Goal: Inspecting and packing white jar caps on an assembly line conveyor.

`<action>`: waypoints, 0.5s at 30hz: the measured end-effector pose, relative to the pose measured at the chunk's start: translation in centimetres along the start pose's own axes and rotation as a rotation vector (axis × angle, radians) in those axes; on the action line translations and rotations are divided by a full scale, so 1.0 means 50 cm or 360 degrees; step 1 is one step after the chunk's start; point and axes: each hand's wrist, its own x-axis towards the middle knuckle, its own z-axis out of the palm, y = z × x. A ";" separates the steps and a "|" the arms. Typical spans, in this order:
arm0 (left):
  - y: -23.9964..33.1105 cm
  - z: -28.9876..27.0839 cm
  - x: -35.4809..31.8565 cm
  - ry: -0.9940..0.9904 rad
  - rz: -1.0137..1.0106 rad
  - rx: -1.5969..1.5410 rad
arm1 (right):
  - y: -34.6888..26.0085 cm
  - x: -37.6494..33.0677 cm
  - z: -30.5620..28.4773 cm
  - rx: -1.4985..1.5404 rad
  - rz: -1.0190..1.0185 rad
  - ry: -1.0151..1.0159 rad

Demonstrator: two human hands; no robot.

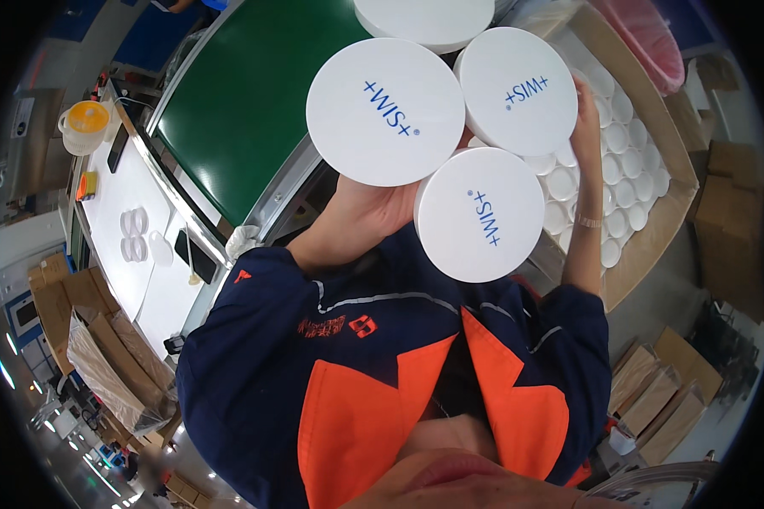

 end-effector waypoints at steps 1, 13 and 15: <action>-0.001 0.001 0.003 0.0007 0.0010 -0.0042 | -0.101 -0.043 0.006 0.0242 -0.0012 -0.0214; -0.038 0.001 0.052 0.0081 -0.0044 -0.0515 | -0.335 -0.265 0.083 0.2186 0.0589 -0.0530; -0.047 0.005 0.059 0.0107 -0.0040 -0.0587 | -0.342 -0.263 0.085 0.2194 0.0583 -0.0508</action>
